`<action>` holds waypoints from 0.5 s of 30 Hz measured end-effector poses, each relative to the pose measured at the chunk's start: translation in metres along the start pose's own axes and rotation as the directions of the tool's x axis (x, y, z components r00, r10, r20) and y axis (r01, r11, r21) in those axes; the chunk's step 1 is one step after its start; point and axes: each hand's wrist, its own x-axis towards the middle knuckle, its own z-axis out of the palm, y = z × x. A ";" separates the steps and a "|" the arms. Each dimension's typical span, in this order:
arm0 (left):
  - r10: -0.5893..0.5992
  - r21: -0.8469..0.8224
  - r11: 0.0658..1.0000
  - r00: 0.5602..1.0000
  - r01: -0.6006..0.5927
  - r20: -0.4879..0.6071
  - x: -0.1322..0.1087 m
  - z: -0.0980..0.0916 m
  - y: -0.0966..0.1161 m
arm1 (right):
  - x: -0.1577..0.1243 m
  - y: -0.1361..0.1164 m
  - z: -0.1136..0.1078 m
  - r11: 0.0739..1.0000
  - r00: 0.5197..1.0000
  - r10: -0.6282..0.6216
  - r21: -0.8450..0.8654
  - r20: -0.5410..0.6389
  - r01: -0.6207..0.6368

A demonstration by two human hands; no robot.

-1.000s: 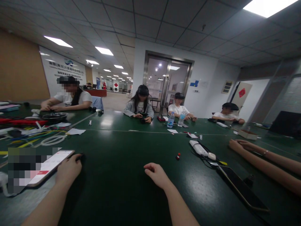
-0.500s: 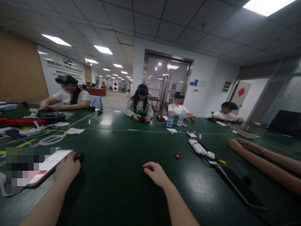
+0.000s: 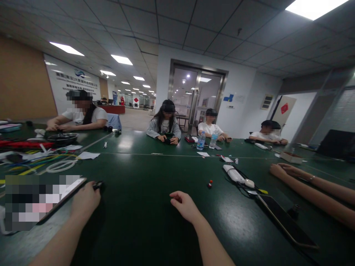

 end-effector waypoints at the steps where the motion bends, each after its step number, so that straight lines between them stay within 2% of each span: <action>1: 0.066 -0.024 0.998 0.997 -0.065 0.045 -0.008 0.007 0.013 | 0.000 -0.001 0.002 1.000 1.000 -0.004 0.000 -0.023 0.004; 2: 0.154 -0.061 0.987 0.984 -0.149 0.084 -0.018 0.015 0.028 | 0.000 -0.002 0.004 1.000 0.999 -0.015 -0.006 -0.051 0.015; 3: 0.264 -0.118 0.961 0.954 -0.248 0.141 -0.031 0.023 0.044 | 0.000 -0.004 0.006 0.999 0.997 -0.033 -0.020 -0.076 0.032; 4: 0.400 -0.235 0.906 0.892 -0.351 0.209 -0.044 0.030 0.059 | -0.001 -0.006 0.008 0.997 0.993 -0.060 -0.047 -0.099 0.055; 5: 0.501 -0.348 0.847 0.823 -0.402 0.267 -0.057 0.035 0.073 | -0.002 -0.008 0.009 0.993 0.990 -0.094 -0.078 -0.103 0.086; 7: 0.633 -0.525 0.747 0.678 -0.409 0.373 -0.081 0.040 0.094 | -0.004 -0.013 0.011 0.979 0.985 -0.166 -0.132 -0.050 0.158; 8: 0.665 -0.576 0.721 0.620 -0.386 0.417 -0.090 0.039 0.099 | -0.005 -0.015 0.012 0.971 0.983 -0.185 -0.154 -0.004 0.182; 9: 0.677 -0.607 0.709 0.587 -0.360 0.444 -0.096 0.037 0.102 | -0.006 -0.017 0.012 0.966 0.981 -0.192 -0.171 0.037 0.195; 11: 0.680 -0.634 0.703 0.565 -0.322 0.467 -0.100 0.031 0.102 | -0.008 -0.020 0.011 0.961 0.979 -0.180 -0.195 0.098 0.197; 15: 0.685 -0.647 0.694 0.569 -0.317 0.456 -0.095 0.023 0.097 | -0.009 -0.021 0.012 0.954 0.976 -0.181 -0.219 0.124 0.204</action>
